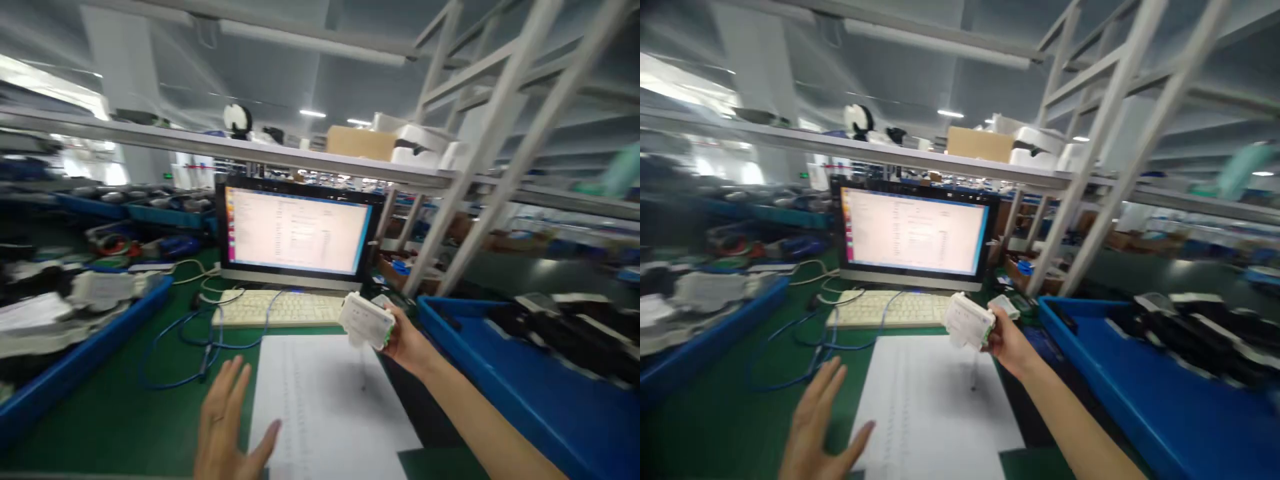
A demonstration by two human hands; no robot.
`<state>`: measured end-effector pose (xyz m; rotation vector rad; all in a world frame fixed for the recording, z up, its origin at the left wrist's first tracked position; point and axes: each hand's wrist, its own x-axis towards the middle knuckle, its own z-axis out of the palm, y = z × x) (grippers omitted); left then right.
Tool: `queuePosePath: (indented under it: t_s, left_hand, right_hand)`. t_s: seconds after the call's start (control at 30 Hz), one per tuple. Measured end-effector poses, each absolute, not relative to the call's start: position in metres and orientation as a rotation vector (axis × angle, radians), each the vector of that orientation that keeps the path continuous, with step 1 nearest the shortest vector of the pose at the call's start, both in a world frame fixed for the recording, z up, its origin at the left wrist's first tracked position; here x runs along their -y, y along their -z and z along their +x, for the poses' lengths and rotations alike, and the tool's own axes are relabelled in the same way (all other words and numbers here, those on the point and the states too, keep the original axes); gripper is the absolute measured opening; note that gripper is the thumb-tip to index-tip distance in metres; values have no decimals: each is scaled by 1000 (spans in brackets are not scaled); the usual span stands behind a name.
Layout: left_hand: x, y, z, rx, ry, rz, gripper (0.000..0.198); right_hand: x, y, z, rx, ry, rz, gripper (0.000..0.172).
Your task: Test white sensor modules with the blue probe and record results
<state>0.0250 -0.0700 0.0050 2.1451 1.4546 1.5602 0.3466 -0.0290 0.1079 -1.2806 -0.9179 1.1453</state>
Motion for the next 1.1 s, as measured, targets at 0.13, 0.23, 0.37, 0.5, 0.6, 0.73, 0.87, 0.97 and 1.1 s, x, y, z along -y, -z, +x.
queuePosePath:
  t_s: [0.13, 0.23, 0.37, 0.5, 0.6, 0.73, 0.87, 0.97, 1.1]
  left_hand:
    - [70, -16, 38, -1549, -1422, 2027, 100]
    - [66, -14, 22, -1663, -1423, 1824, 87]
    - [65, -4, -6, -1928, -1405, 1756, 61]
    - [57, 2, -8, -2217, -1322, 1874, 45]
    - [47, 2, -1, -2303, -1292, 1975, 40]
    - [42, 2, 4, -2344, -1288, 2028, 38]
    - [43, 3, 3, -2319, -1317, 2033, 37]
    - [44, 4, 4, -2299, -1329, 2003, 38]
    - [45, 5, 9, -2296, -1352, 1922, 43]
  right_hand:
    - [19, -70, 228, 1013, -1663, -1169, 40]
    - [10, -49, 173, 1135, -1857, -1107, 49]
    - [-9, -33, 144, 1389, -1560, -1151, 54]
    - [-17, -17, 135, 1532, -1043, -1153, 46]
    - [-14, -4, 130, 1584, -912, -1142, 40]
    - [-10, 2, 119, 1578, -745, -1167, 36]
    - [-8, 0, 113, 1541, -665, -1179, 35]
    - [-9, 1, 114, 1532, -694, -1153, 36]
    - [-14, 5, 118, 1534, -743, -1144, 38]
